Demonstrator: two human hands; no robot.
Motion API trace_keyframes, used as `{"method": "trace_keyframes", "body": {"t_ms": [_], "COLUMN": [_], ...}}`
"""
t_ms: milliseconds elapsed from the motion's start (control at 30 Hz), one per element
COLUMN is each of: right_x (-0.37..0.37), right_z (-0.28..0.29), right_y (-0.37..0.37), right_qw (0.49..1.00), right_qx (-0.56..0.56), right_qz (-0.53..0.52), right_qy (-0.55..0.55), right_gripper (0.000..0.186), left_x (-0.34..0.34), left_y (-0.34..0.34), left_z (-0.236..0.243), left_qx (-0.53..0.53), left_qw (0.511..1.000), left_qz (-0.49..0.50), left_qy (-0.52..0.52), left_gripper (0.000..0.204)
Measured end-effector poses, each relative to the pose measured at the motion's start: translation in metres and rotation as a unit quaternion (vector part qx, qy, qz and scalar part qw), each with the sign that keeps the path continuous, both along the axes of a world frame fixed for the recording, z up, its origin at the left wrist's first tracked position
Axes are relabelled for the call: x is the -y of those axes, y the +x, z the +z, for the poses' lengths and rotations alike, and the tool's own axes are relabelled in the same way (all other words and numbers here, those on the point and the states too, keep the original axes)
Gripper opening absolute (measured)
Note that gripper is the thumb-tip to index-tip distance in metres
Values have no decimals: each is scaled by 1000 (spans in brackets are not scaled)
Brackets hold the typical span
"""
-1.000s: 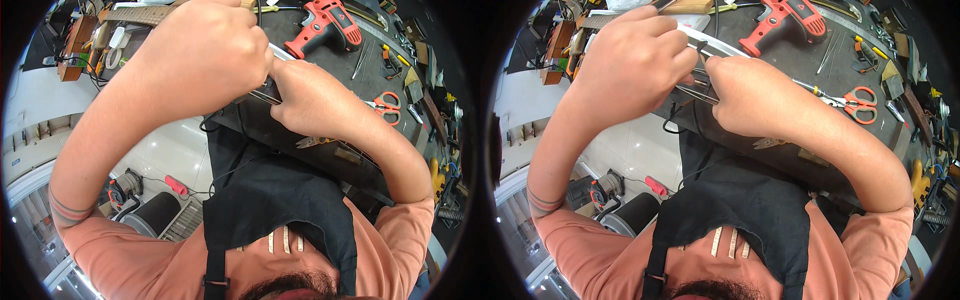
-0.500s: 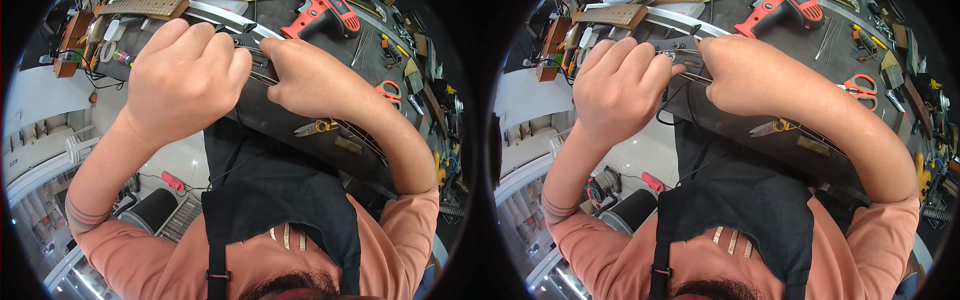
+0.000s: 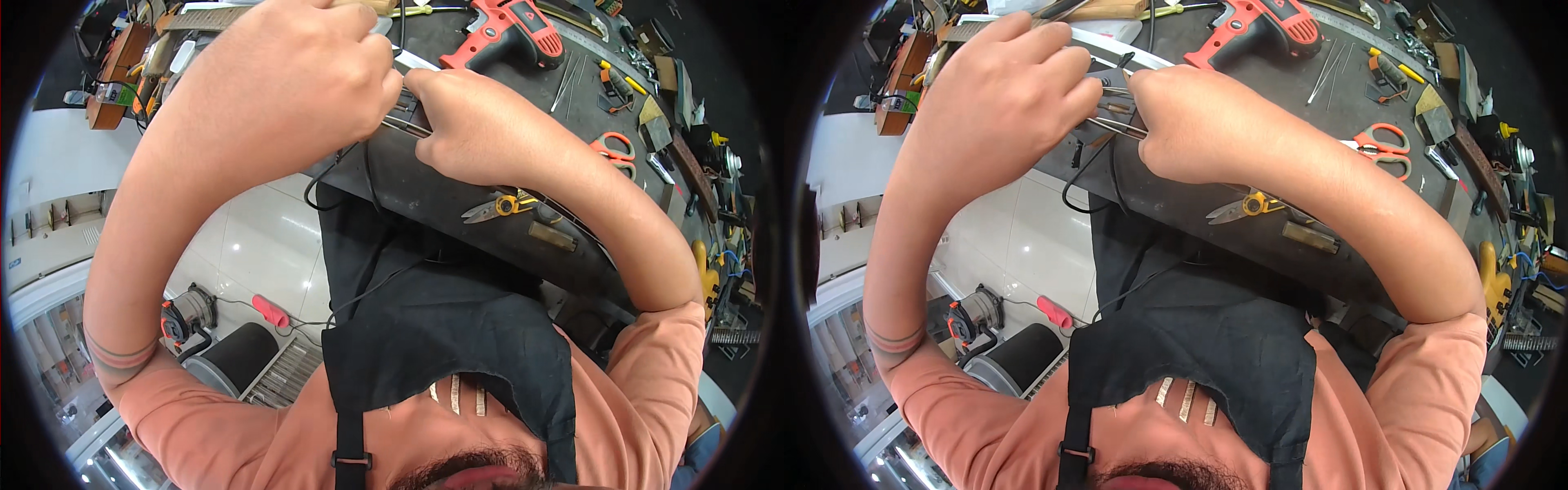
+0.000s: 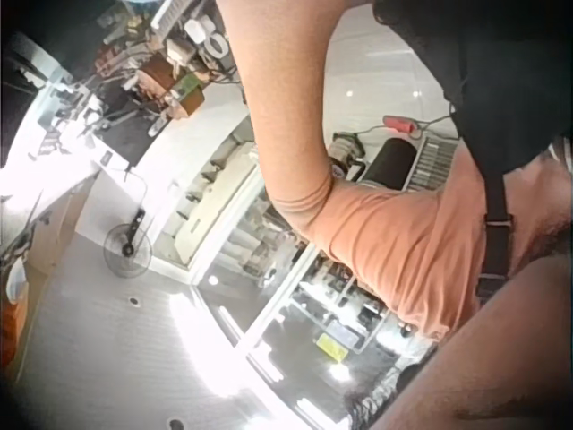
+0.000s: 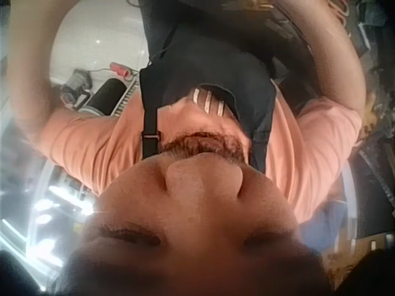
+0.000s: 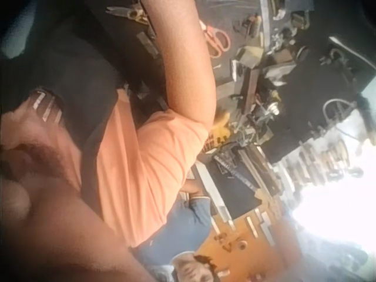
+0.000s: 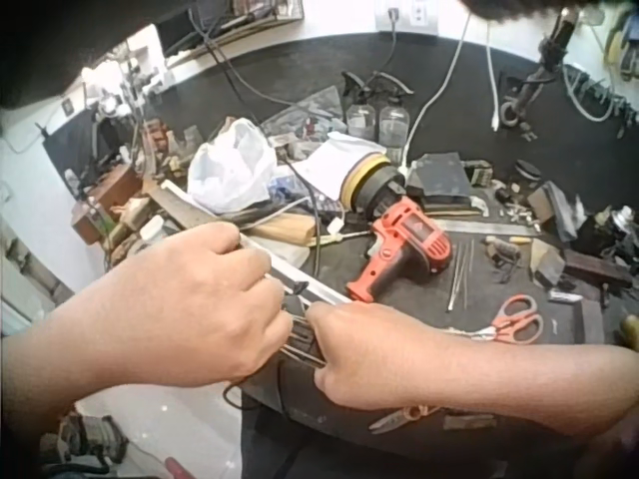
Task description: The person works on a yellow bass guitar, inspecting the neck and strings. They use a small tool to adjust the tuning pegs and then use wire cutters to trim the excess string ends at the headstock.
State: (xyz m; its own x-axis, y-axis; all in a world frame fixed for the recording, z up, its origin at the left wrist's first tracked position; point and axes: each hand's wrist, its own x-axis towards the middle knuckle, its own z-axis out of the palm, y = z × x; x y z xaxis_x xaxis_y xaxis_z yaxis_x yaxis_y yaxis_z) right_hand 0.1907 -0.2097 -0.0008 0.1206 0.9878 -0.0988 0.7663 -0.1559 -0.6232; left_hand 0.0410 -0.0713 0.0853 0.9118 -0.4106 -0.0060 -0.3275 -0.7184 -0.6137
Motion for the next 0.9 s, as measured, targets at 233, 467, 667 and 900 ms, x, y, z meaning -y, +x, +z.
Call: {"method": "trace_keyframes", "body": {"t_ms": [233, 467, 667, 900], "right_x": [0, -1, -2, -2], "right_z": [-4, -1, 3, 3], "right_y": [-1, 0, -2, -1], "right_qw": [999, 1000, 1000, 1000], "right_qx": [28, 10, 19, 21], "right_qz": [15, 10, 4, 5], "right_qy": [19, -6, -4, 16], "right_gripper": [20, 20, 18, 19], "left_x": [-2, -7, -17, -22], "left_y": [14, 27, 12, 4], "left_z": [14, 19, -2, -13], "left_qx": [-67, -68, -15, 25], "left_qw": [997, 997, 998, 993], "left_qz": [-1, -17, -55, -67], "left_qy": [27, 22, -29, -95], "left_gripper": [15, 18, 17, 20]}}
